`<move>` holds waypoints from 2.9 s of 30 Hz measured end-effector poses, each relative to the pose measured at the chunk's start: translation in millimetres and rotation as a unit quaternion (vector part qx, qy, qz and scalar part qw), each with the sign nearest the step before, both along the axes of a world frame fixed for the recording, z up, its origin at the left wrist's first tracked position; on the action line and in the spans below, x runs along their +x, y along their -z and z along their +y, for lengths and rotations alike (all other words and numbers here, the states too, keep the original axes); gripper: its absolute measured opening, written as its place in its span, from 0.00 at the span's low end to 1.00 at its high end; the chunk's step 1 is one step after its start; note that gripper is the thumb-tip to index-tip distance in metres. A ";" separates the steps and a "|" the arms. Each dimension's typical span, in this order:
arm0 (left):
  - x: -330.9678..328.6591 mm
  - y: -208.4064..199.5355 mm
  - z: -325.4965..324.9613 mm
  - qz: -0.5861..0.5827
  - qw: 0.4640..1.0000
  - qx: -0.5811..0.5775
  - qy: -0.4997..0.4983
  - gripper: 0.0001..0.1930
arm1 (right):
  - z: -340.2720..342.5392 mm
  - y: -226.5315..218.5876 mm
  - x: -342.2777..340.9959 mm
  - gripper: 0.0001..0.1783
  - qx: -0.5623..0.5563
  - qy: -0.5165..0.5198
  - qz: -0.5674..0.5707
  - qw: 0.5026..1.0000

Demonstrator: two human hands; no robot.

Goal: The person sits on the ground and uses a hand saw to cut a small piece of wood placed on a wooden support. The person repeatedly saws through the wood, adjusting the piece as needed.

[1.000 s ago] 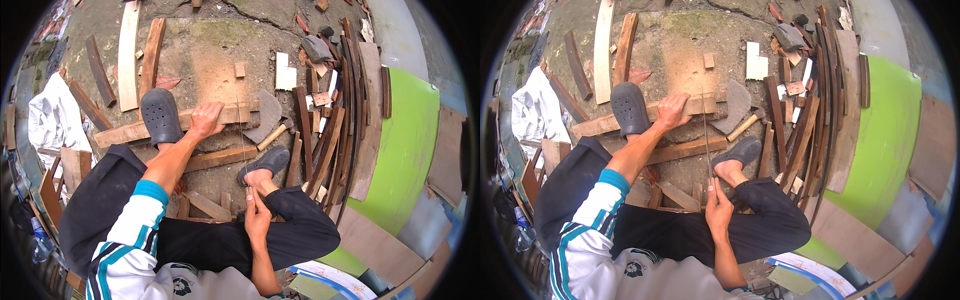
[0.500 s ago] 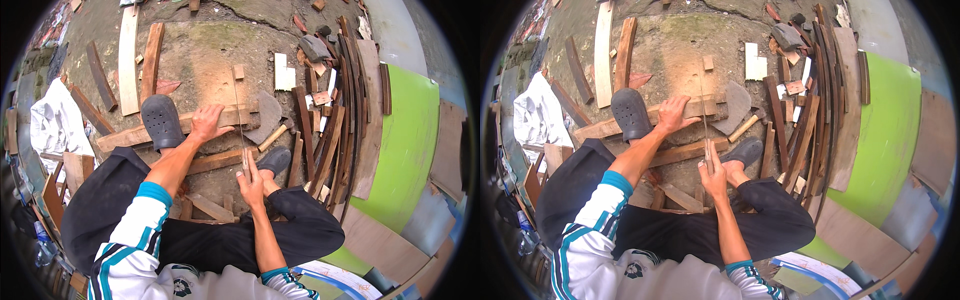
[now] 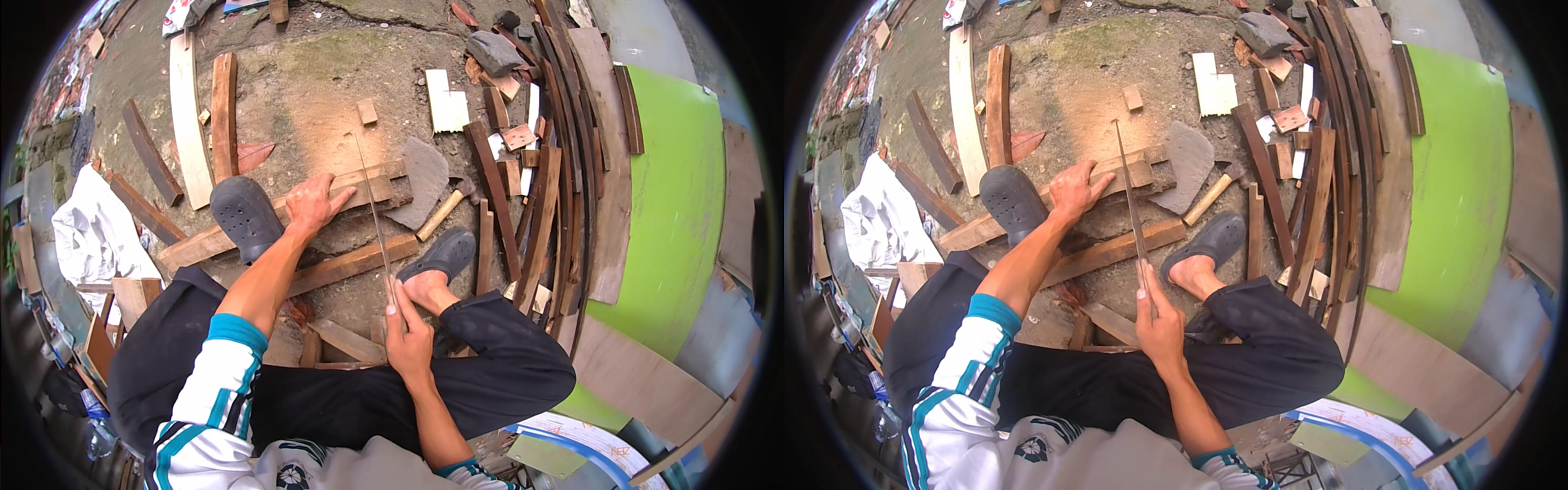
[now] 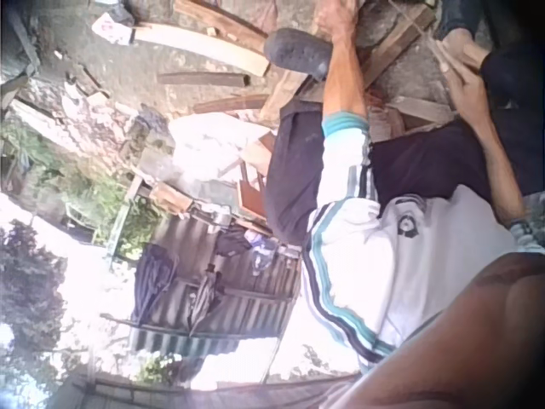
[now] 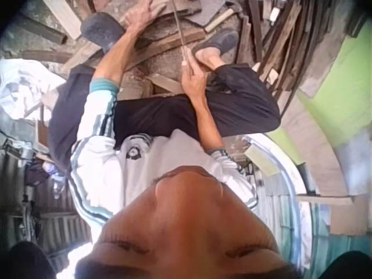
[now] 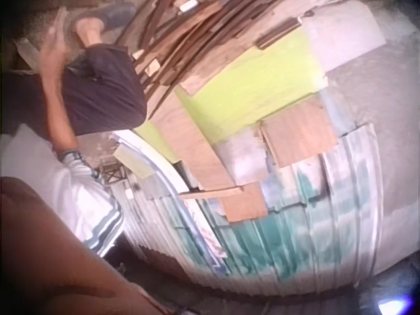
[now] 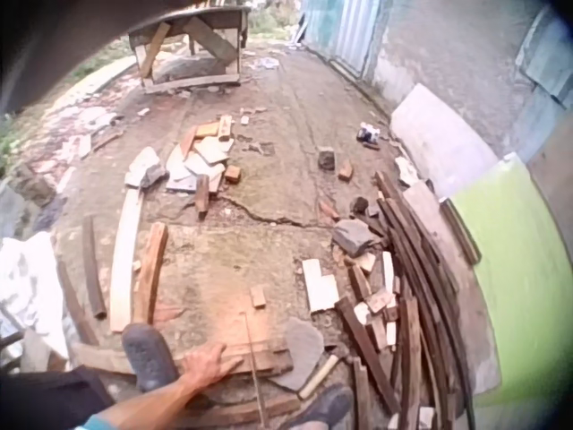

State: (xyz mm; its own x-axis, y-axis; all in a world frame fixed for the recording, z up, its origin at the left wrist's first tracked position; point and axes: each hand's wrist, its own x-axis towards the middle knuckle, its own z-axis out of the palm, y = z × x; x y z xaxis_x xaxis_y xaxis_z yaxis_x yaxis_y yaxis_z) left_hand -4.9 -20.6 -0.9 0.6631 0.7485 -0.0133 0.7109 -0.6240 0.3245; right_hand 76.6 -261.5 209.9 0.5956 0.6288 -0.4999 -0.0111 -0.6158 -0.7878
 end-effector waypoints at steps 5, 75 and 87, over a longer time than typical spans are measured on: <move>3.4 4.0 -1.7 -0.045 0.999 0.029 0.000 0.27 | -39.0 -9.4 -6.4 0.22 -0.009 0.008 -0.014 1.000; 1.2 5.6 1.9 -0.097 0.994 0.050 0.015 0.24 | 47.7 44.4 18.7 0.23 0.036 -0.003 -0.066 0.997; 0.8 0.0 2.3 -0.035 0.999 -0.016 -0.003 0.22 | 51.0 31.5 13.7 0.22 -0.026 -0.017 -0.065 0.997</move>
State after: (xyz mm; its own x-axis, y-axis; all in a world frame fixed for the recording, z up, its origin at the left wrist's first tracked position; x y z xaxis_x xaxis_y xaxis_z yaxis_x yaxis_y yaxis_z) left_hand -4.1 -18.3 -0.9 0.6593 0.7518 0.0094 0.6889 -0.6090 0.3932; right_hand 90.4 -210.6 178.4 0.6365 0.6248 -0.4521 0.1111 -0.6544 -0.7480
